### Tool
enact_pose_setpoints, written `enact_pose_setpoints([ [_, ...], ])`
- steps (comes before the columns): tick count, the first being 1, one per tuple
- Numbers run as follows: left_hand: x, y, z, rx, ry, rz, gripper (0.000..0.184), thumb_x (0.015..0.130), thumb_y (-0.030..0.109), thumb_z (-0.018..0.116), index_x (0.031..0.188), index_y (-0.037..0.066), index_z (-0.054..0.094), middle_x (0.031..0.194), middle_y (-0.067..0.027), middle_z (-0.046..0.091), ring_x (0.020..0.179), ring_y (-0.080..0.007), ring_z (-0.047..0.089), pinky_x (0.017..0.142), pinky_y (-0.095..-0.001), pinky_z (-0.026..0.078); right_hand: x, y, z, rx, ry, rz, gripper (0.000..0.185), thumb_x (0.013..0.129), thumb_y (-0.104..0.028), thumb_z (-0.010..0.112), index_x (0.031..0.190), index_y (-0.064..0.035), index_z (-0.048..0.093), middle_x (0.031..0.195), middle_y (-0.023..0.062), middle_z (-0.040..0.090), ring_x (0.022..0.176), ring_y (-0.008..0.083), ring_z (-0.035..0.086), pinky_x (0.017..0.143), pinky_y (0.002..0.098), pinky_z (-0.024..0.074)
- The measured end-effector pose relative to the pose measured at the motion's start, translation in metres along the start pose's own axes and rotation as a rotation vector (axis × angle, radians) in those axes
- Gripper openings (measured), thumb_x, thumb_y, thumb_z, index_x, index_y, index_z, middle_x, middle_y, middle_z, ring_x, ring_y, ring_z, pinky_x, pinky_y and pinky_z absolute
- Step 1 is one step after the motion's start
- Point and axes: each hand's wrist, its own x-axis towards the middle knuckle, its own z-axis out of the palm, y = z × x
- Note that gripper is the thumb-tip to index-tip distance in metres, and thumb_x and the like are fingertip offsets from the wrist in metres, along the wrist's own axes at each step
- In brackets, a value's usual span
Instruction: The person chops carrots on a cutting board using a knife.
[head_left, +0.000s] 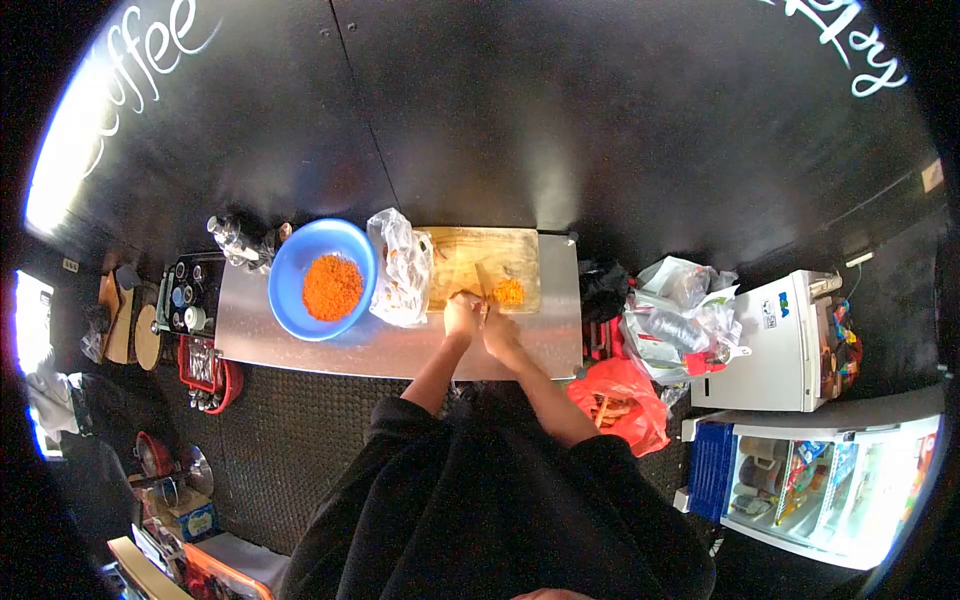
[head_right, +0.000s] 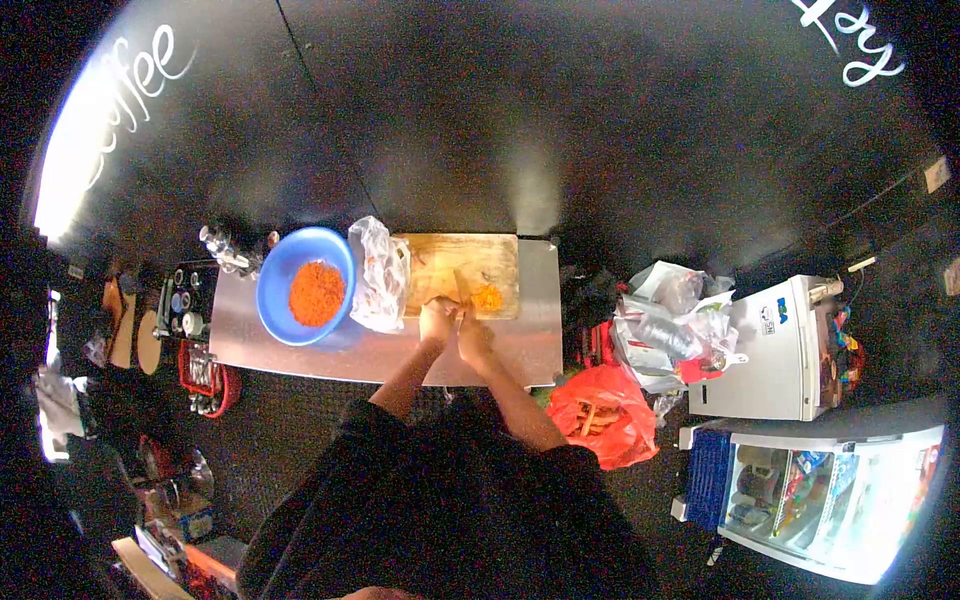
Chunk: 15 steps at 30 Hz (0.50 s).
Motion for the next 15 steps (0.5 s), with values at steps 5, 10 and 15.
enact_pose_setpoints([
  [5,-0.001,-0.001,-0.003,0.080,-0.026,0.125,0.006,0.067,0.006,0.058,0.071,0.004,0.062,0.075,-0.0150,0.059,0.069,-0.0288,0.058,0.064,-0.0347,0.047,0.013,0.002,0.011,0.043,0.084,-0.030,0.032,0.080,-0.025,0.045,0.100,-0.0013,0.038,0.071,0.0189,0.059,0.067,0.0358,0.058,0.060,0.0452,0.0454],
  [10,-0.005,0.015,-0.013,0.033,-0.033,0.079,0.006,0.067,0.005,0.058,0.071,0.004,0.062,0.076,-0.0148,0.059,0.069,-0.0288,0.058,0.062,-0.0339,0.047,-0.002,0.001,-0.005,0.087,0.030,-0.051,0.031,0.081,-0.026,0.044,0.099,-0.0021,0.039,0.068,0.0175,0.059,0.065,0.0344,0.059,0.057,0.0437,0.0464],
  [15,-0.005,0.009,-0.009,-0.014,0.027,0.095,0.006,0.066,0.004,0.059,0.069,0.006,0.063,0.072,-0.0139,0.060,0.065,-0.0275,0.059,0.058,-0.0329,0.046,0.006,0.002,0.015,0.018,0.122,-0.062,0.030,0.081,-0.025,0.044,0.099,-0.0022,0.039,0.069,0.0182,0.058,0.066,0.0341,0.059,0.059,0.0443,0.0463],
])
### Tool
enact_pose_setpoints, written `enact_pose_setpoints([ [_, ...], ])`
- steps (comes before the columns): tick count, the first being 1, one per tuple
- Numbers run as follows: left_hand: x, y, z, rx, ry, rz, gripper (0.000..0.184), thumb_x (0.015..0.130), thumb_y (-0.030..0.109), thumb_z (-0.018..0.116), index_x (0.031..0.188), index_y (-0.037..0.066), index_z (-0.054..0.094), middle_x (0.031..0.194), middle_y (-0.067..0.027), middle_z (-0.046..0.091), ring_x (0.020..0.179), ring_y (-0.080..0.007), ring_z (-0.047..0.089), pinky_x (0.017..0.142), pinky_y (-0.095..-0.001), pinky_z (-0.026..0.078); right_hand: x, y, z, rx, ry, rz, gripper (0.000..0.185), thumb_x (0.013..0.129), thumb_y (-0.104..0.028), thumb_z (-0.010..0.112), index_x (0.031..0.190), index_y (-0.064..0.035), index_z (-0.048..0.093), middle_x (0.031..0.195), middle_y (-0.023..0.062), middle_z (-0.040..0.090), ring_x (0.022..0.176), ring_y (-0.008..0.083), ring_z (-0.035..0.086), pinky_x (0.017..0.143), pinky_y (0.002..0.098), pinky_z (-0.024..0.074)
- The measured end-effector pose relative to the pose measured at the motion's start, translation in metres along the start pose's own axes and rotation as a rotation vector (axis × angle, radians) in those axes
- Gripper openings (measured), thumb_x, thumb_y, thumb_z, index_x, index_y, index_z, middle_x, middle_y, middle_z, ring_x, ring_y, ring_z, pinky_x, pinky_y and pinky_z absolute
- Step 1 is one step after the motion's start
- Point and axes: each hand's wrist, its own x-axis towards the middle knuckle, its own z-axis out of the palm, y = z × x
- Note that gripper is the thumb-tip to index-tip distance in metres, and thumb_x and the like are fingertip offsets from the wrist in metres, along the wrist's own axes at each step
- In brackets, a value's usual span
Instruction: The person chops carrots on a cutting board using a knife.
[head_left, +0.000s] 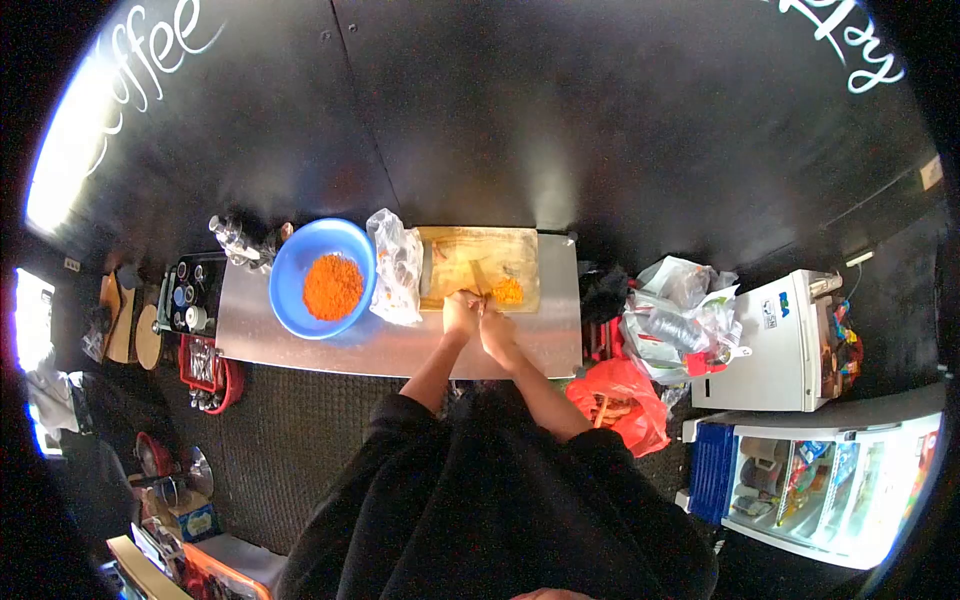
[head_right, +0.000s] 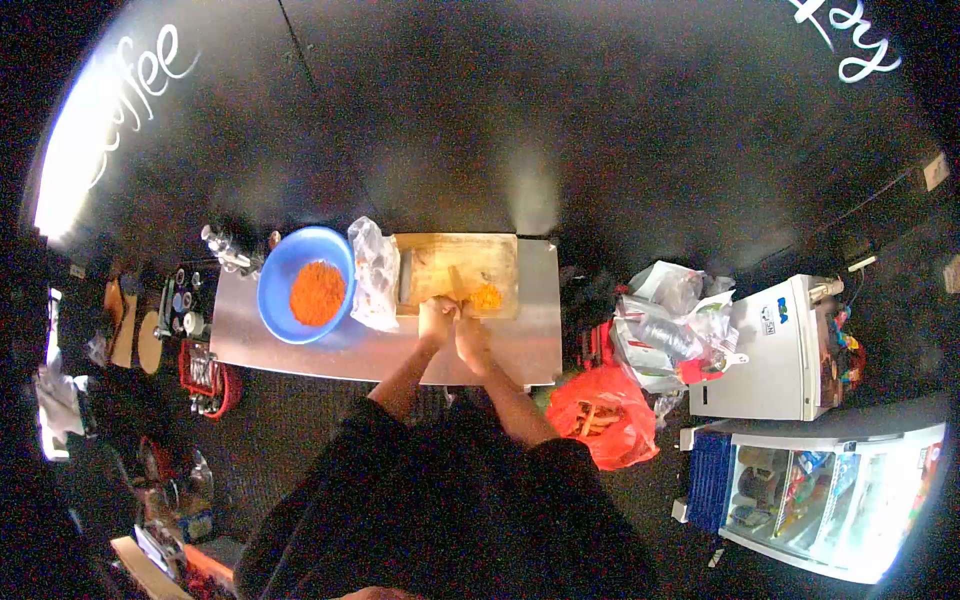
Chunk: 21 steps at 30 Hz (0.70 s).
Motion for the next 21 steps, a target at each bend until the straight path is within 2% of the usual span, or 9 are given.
enact_pose_setpoints([
  [3,0.008,-0.008,0.003,-0.065,-0.003,0.043,0.006,0.065,0.003,0.059,0.067,0.006,0.063,0.069,-0.0133,0.060,0.062,-0.0259,0.059,0.056,-0.0317,0.046,0.012,0.006,-0.001,-0.021,-0.036,-0.056,0.033,0.081,-0.026,0.046,0.105,-0.0046,0.036,0.066,0.0166,0.058,0.062,0.0319,0.059,0.055,0.0427,0.0472],
  [5,0.006,-0.004,0.001,-0.045,-0.035,-0.033,0.004,0.064,0.003,0.059,0.065,0.005,0.062,0.067,-0.0134,0.059,0.060,-0.0246,0.059,0.055,-0.0306,0.046,-0.004,0.003,-0.008,-0.072,-0.111,-0.017,0.036,0.084,-0.022,0.039,0.113,-0.0020,0.032,0.068,0.0177,0.058,0.059,0.0341,0.058,0.049,0.0425,0.0466],
  [6,0.006,-0.003,0.001,-0.048,-0.035,-0.035,0.004,0.064,0.003,0.059,0.065,0.005,0.062,0.067,-0.0134,0.059,0.060,-0.0246,0.059,0.055,-0.0306,0.046,-0.010,0.000,-0.005,-0.123,-0.027,-0.022,0.035,0.084,-0.021,0.038,0.113,-0.0024,0.032,0.069,0.0165,0.059,0.061,0.0335,0.059,0.051,0.0435,0.0467],
  [10,0.005,-0.005,0.002,-0.047,-0.011,-0.025,0.004,0.063,0.002,0.060,0.065,0.005,0.062,0.066,-0.0127,0.059,0.060,-0.0229,0.059,0.055,-0.0295,0.046,0.000,0.003,0.001,-0.020,-0.063,-0.010,0.036,0.083,-0.020,0.039,0.113,-0.0025,0.031,0.071,0.0175,0.059,0.062,0.0332,0.059,0.052,0.0447,0.0464],
  [13,0.006,-0.007,0.004,-0.069,0.021,-0.026,0.005,0.062,0.002,0.060,0.065,0.005,0.062,0.065,-0.0123,0.059,0.060,-0.0227,0.059,0.055,-0.0292,0.046,0.008,0.007,0.004,-0.072,0.019,-0.068,0.036,0.081,-0.018,0.042,0.112,-0.0028,0.032,0.074,0.0189,0.058,0.062,0.0339,0.058,0.053,0.0454,0.0457],
  [15,0.005,-0.007,0.004,-0.097,0.028,-0.050,0.005,0.061,0.001,0.060,0.065,0.005,0.062,0.064,-0.0121,0.059,0.059,-0.0227,0.060,0.055,-0.0291,0.046,0.002,0.007,-0.007,-0.046,0.040,-0.134,0.023,0.083,-0.022,0.041,0.095,-0.0019,0.037,0.065,0.0181,0.057,0.059,0.0344,0.058,0.051,0.0412,0.0466],
  [21,0.008,-0.006,0.003,-0.026,0.001,-0.063,0.007,0.061,0.002,0.061,0.067,0.005,0.062,0.065,-0.0118,0.060,0.061,-0.0210,0.061,0.055,-0.0280,0.047,-0.003,0.009,-0.025,-0.046,-0.009,-0.075,0.024,0.084,-0.024,0.040,0.092,-0.0017,0.037,0.065,0.0197,0.057,0.059,0.0334,0.058,0.050,0.0416,0.0470],
])
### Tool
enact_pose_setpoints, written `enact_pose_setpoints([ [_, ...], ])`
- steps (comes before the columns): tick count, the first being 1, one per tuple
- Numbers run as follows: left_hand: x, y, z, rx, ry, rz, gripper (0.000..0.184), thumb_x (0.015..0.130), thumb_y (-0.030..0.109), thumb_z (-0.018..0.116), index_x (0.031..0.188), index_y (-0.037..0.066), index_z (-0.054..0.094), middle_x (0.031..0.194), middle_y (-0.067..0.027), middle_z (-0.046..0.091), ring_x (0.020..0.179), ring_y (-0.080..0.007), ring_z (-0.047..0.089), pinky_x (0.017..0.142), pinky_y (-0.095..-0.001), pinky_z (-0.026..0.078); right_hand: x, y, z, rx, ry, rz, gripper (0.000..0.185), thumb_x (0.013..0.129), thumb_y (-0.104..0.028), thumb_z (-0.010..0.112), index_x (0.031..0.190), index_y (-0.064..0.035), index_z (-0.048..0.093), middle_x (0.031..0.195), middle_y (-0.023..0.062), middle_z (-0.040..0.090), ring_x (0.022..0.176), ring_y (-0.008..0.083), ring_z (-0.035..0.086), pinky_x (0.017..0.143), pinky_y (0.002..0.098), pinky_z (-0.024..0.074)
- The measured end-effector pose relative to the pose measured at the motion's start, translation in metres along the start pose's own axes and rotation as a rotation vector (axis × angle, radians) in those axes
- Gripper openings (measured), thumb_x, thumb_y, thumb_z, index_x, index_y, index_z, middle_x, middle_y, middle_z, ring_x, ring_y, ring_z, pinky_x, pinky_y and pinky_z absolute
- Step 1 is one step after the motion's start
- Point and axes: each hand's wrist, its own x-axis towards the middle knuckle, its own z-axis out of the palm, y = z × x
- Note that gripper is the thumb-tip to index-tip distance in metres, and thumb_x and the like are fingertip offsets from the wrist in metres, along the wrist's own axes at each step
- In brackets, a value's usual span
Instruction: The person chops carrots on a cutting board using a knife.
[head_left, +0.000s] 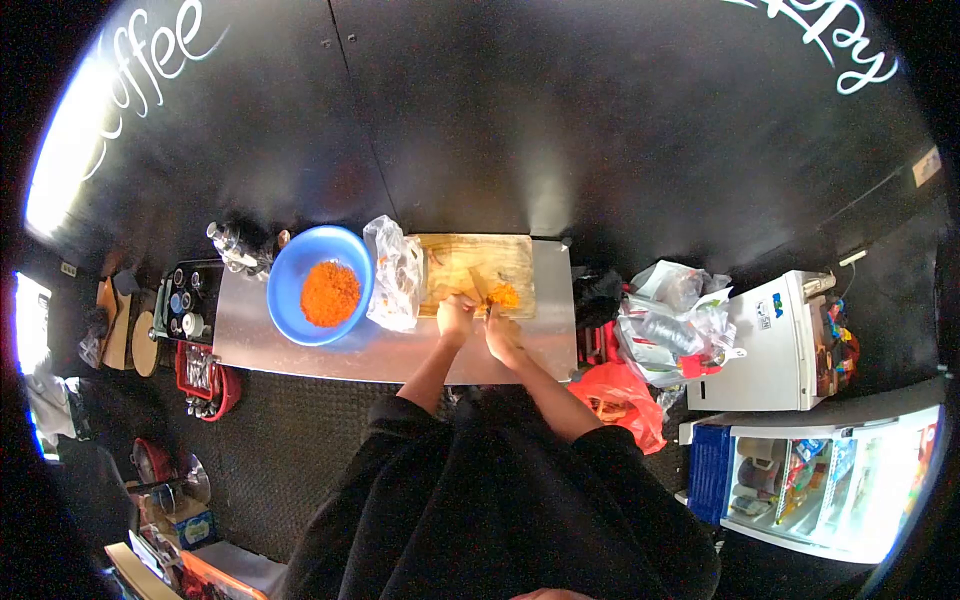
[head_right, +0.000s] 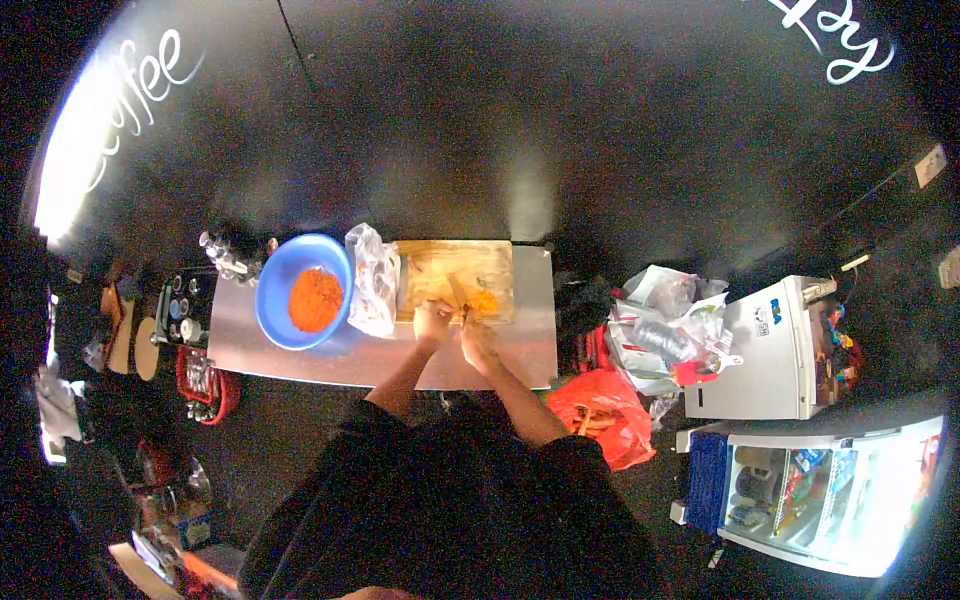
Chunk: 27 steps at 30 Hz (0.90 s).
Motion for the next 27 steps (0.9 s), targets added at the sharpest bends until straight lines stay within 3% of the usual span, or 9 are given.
enact_pose_setpoints([
  [2,0.001,0.004,-0.003,0.152,-0.054,0.025,0.009,0.061,0.001,0.060,0.069,0.005,0.062,0.067,-0.0123,0.060,0.062,-0.0214,0.061,0.056,-0.0282,0.048,0.005,0.006,0.004,-0.012,0.015,0.008,0.024,0.085,-0.024,0.040,0.092,-0.0011,0.037,0.063,0.0194,0.056,0.055,0.0323,0.058,0.047,0.0411,0.0468],
  [4,-0.001,0.004,-0.003,0.005,-0.038,0.081,0.010,0.061,0.000,0.059,0.070,0.004,0.062,0.068,-0.0128,0.060,0.062,-0.0218,0.061,0.055,-0.0284,0.048,0.009,0.017,0.010,-0.024,0.034,0.014,0.025,0.085,-0.024,0.039,0.093,-0.0006,0.037,0.061,0.0191,0.056,0.051,0.0313,0.057,0.045,0.0407,0.0466],
  [6,0.000,0.008,-0.007,-0.140,-0.019,0.141,0.012,0.061,-0.001,0.058,0.071,0.004,0.062,0.069,-0.0133,0.060,0.063,-0.0222,0.061,0.055,-0.0285,0.048,0.013,0.023,0.009,0.288,-0.100,0.133,0.036,0.084,-0.030,0.038,0.104,0.0001,0.036,0.066,0.0211,0.057,0.063,0.0370,0.057,0.056,0.0454,0.0463],
  [10,0.000,0.005,-0.028,-0.144,0.184,0.146,0.014,0.063,-0.001,0.060,0.075,0.004,0.063,0.071,-0.0124,0.061,0.064,-0.0211,0.061,0.056,-0.0281,0.048,0.009,0.026,0.011,0.322,-0.147,0.142,0.038,0.084,-0.032,0.037,0.105,0.0002,0.036,0.067,0.0210,0.057,0.064,0.0369,0.057,0.057,0.0463,0.0461],
  [13,0.000,-0.013,-0.034,-0.082,0.178,0.052,0.016,0.061,0.001,0.065,0.077,0.004,0.063,0.071,-0.0118,0.061,0.064,-0.0205,0.061,0.057,-0.0285,0.048,0.001,0.020,0.011,0.227,-0.053,0.014,0.028,0.086,-0.027,0.037,0.096,-0.0014,0.036,0.058,0.0185,0.055,0.044,0.0293,0.056,0.042,0.0396,0.0460],
  [15,0.002,-0.029,-0.036,-0.040,0.020,0.087,0.020,0.057,0.004,0.069,0.076,0.003,0.062,0.068,-0.0127,0.060,0.061,-0.0221,0.060,0.056,-0.0294,0.047,-0.007,0.013,0.000,0.125,-0.069,-0.087,0.030,0.085,-0.029,0.037,0.098,-0.0014,0.037,0.061,0.0193,0.056,0.054,0.0328,0.057,0.050,0.0424,0.0467],
  [19,0.002,-0.039,-0.030,-0.042,-0.008,0.138,0.020,0.056,0.004,0.069,0.074,0.002,0.061,0.064,-0.0128,0.059,0.058,-0.0235,0.059,0.054,-0.0294,0.046,-0.005,0.016,0.006,0.092,-0.136,-0.022,0.032,0.085,-0.030,0.037,0.099,-0.0017,0.037,0.065,0.0205,0.056,0.062,0.0360,0.057,0.055,0.0450,0.0456],
  [24,0.009,-0.041,-0.023,-0.001,0.047,0.055,0.017,0.058,0.000,0.065,0.074,0.002,0.061,0.063,-0.0126,0.058,0.057,-0.0229,0.058,0.053,-0.0301,0.046,0.005,0.023,0.006,0.033,-0.144,0.086,0.044,0.085,-0.034,0.034,0.117,-0.0045,0.030,0.071,0.0188,0.058,0.063,0.0363,0.057,0.057,0.0466,0.0456],
  [27,0.014,-0.057,-0.010,-0.095,0.122,0.092,0.015,0.059,0.000,0.064,0.073,0.001,0.060,0.065,-0.0126,0.059,0.058,-0.0220,0.059,0.054,-0.0295,0.046,0.002,0.016,-0.001,0.117,-0.079,0.036,0.033,0.086,-0.030,0.035,0.101,-0.0006,0.036,0.067,0.0220,0.056,0.065,0.0370,0.056,0.056,0.0455,0.0456],
])
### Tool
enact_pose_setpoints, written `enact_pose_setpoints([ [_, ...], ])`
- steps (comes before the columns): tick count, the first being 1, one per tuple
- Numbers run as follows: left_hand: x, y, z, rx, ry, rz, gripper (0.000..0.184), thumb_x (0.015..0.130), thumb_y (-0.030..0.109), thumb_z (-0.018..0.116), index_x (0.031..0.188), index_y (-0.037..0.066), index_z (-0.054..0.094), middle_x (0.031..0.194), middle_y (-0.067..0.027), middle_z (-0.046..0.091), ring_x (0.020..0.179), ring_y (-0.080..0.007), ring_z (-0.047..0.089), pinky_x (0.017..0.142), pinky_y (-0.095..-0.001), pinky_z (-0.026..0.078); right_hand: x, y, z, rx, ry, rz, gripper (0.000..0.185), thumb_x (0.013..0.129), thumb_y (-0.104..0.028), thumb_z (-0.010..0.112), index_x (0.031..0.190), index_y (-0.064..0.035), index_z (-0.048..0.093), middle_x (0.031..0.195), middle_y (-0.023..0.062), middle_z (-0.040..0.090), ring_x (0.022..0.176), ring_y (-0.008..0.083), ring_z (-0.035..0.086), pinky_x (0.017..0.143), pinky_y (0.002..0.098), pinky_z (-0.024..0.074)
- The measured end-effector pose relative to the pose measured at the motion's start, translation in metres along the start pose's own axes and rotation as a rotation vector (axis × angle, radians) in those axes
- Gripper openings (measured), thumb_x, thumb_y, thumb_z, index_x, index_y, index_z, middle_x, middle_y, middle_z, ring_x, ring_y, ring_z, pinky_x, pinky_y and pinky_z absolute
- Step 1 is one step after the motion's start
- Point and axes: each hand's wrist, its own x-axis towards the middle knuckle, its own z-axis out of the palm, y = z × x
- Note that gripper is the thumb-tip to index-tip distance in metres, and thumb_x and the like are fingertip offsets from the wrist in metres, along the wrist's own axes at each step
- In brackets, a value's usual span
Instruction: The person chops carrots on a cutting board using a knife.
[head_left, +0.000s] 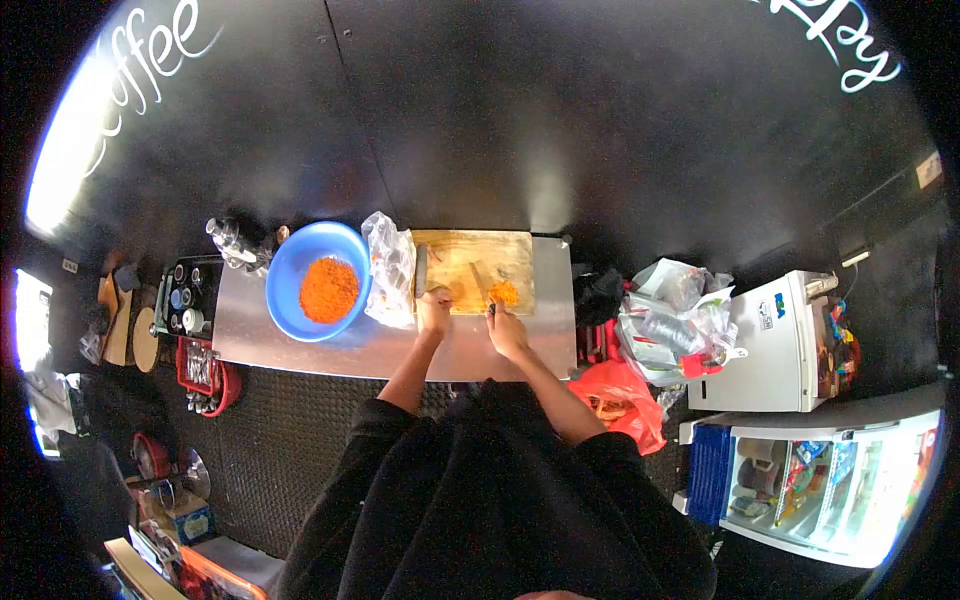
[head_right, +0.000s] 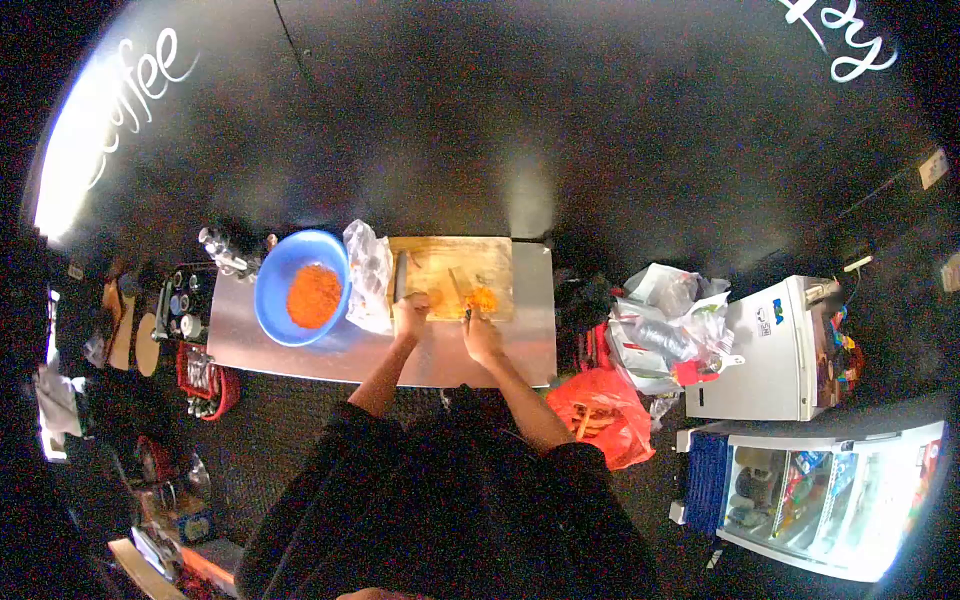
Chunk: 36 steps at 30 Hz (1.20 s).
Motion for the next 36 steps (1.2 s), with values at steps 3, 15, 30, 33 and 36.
enact_pose_setpoints([
  [3,0.002,-0.021,0.017,-0.204,-0.033,-0.118,0.014,0.059,-0.001,0.064,0.072,0.001,0.060,0.068,-0.0133,0.060,0.061,-0.0216,0.060,0.056,-0.0285,0.047,0.000,0.000,0.004,0.001,0.012,0.022,0.033,0.086,-0.030,0.034,0.101,-0.0006,0.036,0.063,0.0212,0.056,0.056,0.0348,0.057,0.051,0.0434,0.0471],
  [15,-0.009,0.047,0.024,-0.158,-0.235,-0.008,0.010,0.066,0.000,0.061,0.075,0.001,0.060,0.070,-0.0062,0.063,0.062,-0.0117,0.061,0.056,-0.0220,0.049,-0.006,-0.015,-0.019,0.131,-0.205,0.143,0.033,0.088,-0.028,0.030,0.099,0.0032,0.036,0.058,0.0169,0.056,0.037,0.0266,0.053,0.037,0.0360,0.0468],
  [30,-0.015,0.058,0.019,-0.260,-0.155,-0.134,0.014,0.064,-0.006,0.059,0.077,-0.002,0.056,0.071,-0.0104,0.062,0.063,-0.0141,0.060,0.056,-0.0231,0.049,0.003,-0.019,0.000,-0.007,-0.031,0.040,0.037,0.078,-0.019,0.049,0.106,-0.0007,0.033,0.075,0.0189,0.059,0.068,0.0351,0.058,0.058,0.0451,0.0447],
  [33,-0.017,0.048,0.024,-0.289,-0.128,-0.140,0.014,0.064,-0.007,0.058,0.076,-0.002,0.055,0.070,-0.0105,0.062,0.063,-0.0146,0.060,0.056,-0.0235,0.049,-0.011,-0.022,0.006,-0.025,-0.004,0.071,0.041,0.080,-0.030,0.046,0.102,0.0021,0.037,0.074,0.0223,0.058,0.071,0.0380,0.057,0.063,0.0459,0.0451],
  [36,-0.019,0.047,0.024,-0.286,-0.101,-0.104,0.013,0.064,-0.007,0.057,0.076,-0.002,0.055,0.069,-0.0110,0.062,0.062,-0.0152,0.061,0.057,-0.0241,0.049,-0.004,-0.025,0.006,0.075,0.004,0.114,0.040,0.080,-0.032,0.045,0.100,0.0019,0.038,0.075,0.0226,0.058,0.071,0.0384,0.057,0.064,0.0467,0.0445],
])
